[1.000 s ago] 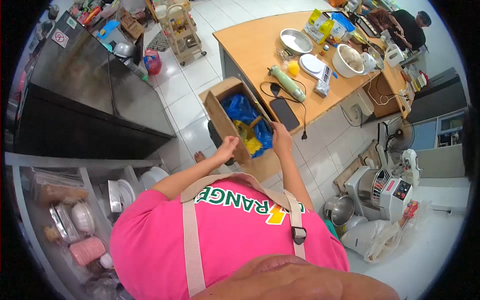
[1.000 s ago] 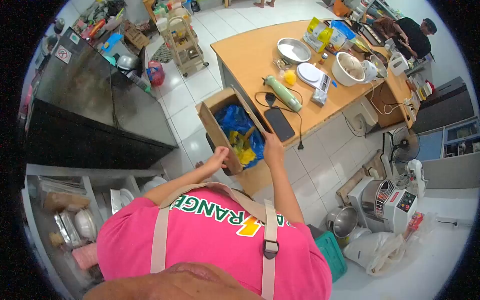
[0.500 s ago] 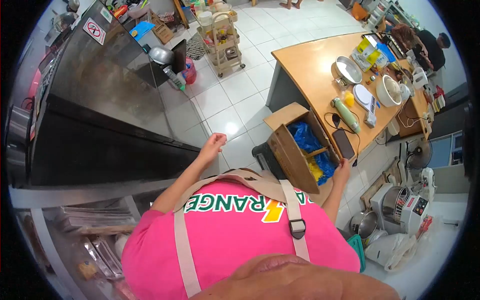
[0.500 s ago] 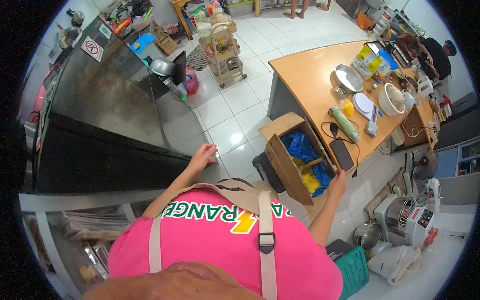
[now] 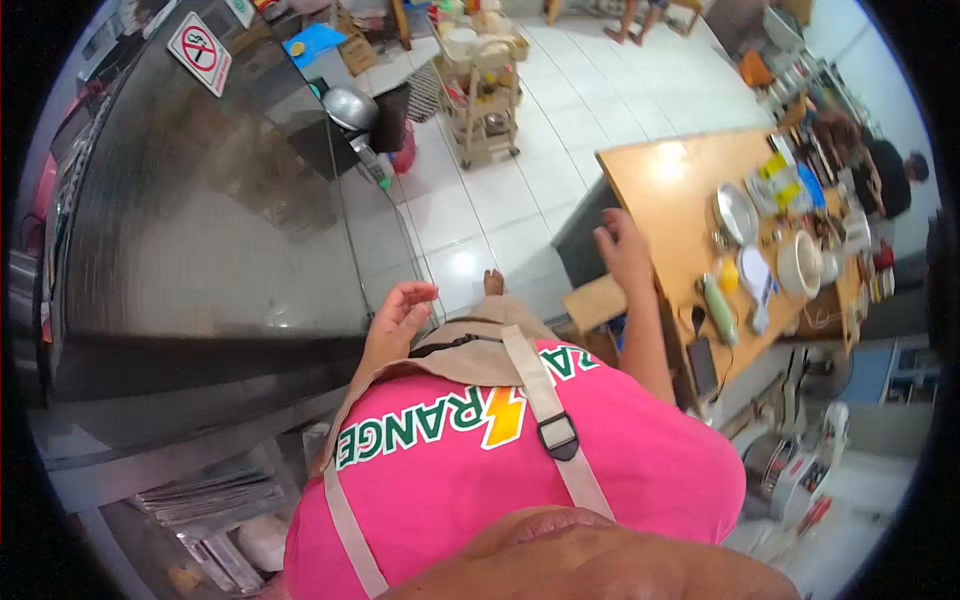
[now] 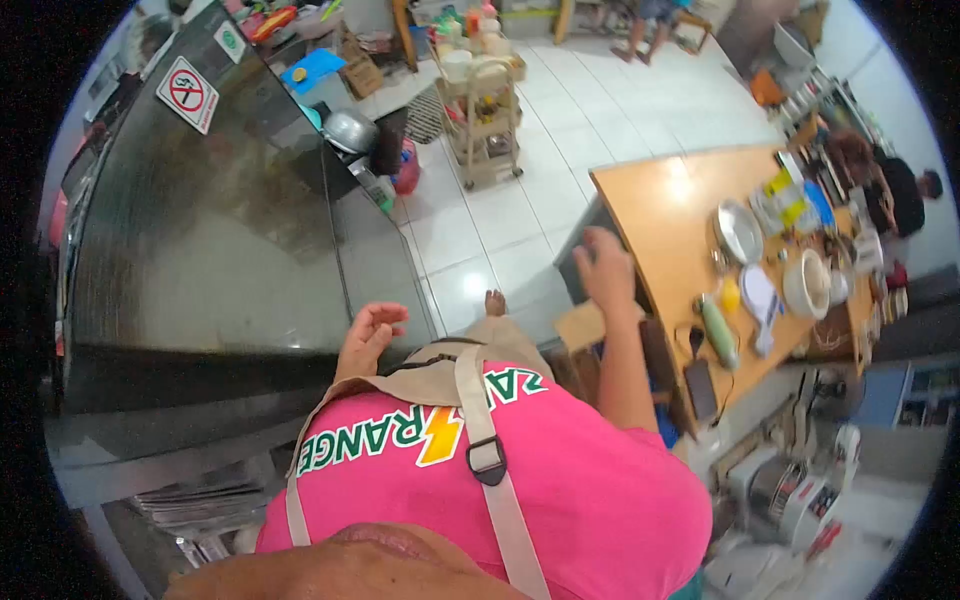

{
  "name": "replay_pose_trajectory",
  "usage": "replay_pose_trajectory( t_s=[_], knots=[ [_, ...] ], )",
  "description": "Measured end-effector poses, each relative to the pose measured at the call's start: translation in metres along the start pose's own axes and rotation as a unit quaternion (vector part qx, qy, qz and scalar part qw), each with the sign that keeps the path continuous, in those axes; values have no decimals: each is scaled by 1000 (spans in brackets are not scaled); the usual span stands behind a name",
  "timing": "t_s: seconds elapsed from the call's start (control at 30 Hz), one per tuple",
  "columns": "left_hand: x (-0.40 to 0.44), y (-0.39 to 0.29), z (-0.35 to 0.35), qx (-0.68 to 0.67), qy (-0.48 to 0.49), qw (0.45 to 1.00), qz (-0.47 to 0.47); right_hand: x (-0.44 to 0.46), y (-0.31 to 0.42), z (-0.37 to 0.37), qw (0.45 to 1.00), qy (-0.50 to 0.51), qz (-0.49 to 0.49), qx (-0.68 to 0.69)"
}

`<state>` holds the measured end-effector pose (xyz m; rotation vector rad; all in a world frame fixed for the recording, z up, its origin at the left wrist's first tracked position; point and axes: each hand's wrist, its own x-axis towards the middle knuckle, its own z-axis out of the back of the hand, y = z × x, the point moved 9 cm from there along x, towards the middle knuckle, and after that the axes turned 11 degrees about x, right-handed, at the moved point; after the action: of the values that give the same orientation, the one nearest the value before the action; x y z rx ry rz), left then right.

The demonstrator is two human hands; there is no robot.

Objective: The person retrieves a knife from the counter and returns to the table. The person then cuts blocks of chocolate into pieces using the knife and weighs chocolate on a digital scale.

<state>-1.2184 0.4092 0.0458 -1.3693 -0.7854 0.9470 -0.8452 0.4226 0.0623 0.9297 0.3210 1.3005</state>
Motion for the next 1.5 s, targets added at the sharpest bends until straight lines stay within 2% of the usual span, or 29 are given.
replay_pose_trajectory(
  t_s=[0.03,0.07,0.1,0.17,0.2,0.3,0.4,0.5,0.57,0.67,0.73,0.87,0.9,0.97,1.07,1.1,1.13,1.2,1.23,1.3,1.43,1.5],
  knots=[
    [11,6,7,3,-18,1000,22,20,11,-23,999,23,38,17],
    [24,10,11,-11,-17,999,32,39,15,-46,997,74,23,17],
    [37,16,15,-4,-30,999,44,58,10,-65,994,95,25,49],
    [73,33,23,-60,-39,997,43,99,-18,-95,988,144,50,19],
    [93,27,29,-62,-63,996,24,120,-34,-105,985,166,53,5],
    [158,18,44,-63,-133,988,41,194,-69,-114,971,236,34,11],
    [222,-3,57,-49,-173,983,35,279,-79,-129,965,258,38,26],
    [282,-10,63,-35,-161,985,45,351,-58,-165,957,275,94,-7],
    [313,-12,69,-37,-159,985,48,387,-16,-204,944,296,145,-19],
    [355,2,91,-71,-163,983,34,420,22,-277,925,331,180,46],
    [380,17,116,-78,-183,979,38,423,63,-310,877,382,278,83],
    [438,28,169,-84,-206,974,28,457,59,-359,867,438,233,45],
    [453,30,183,-85,-216,973,18,470,50,-368,867,439,232,43],
    [481,24,201,-91,-224,970,11,499,9,-385,883,442,142,66],
    [512,6,225,-57,-219,974,19,568,-62,-390,952,279,110,-53],
    [518,6,230,-58,-220,973,24,587,-83,-386,966,188,130,-120],
    [522,6,233,-54,-212,975,26,606,-108,-386,968,142,134,-155],
    [529,7,243,-50,-206,977,28,625,-113,-372,972,111,110,-178],
    [529,9,247,-47,-213,976,29,632,-124,-374,971,116,111,-178],
    [529,12,258,-41,-230,972,27,644,-143,-392,941,192,110,-258],
    [519,32,279,-55,-273,960,25,661,-165,-401,927,240,72,-281],
    [518,41,285,-69,-279,957,31,664,-167,-402,923,232,92,-292]
  ],
)
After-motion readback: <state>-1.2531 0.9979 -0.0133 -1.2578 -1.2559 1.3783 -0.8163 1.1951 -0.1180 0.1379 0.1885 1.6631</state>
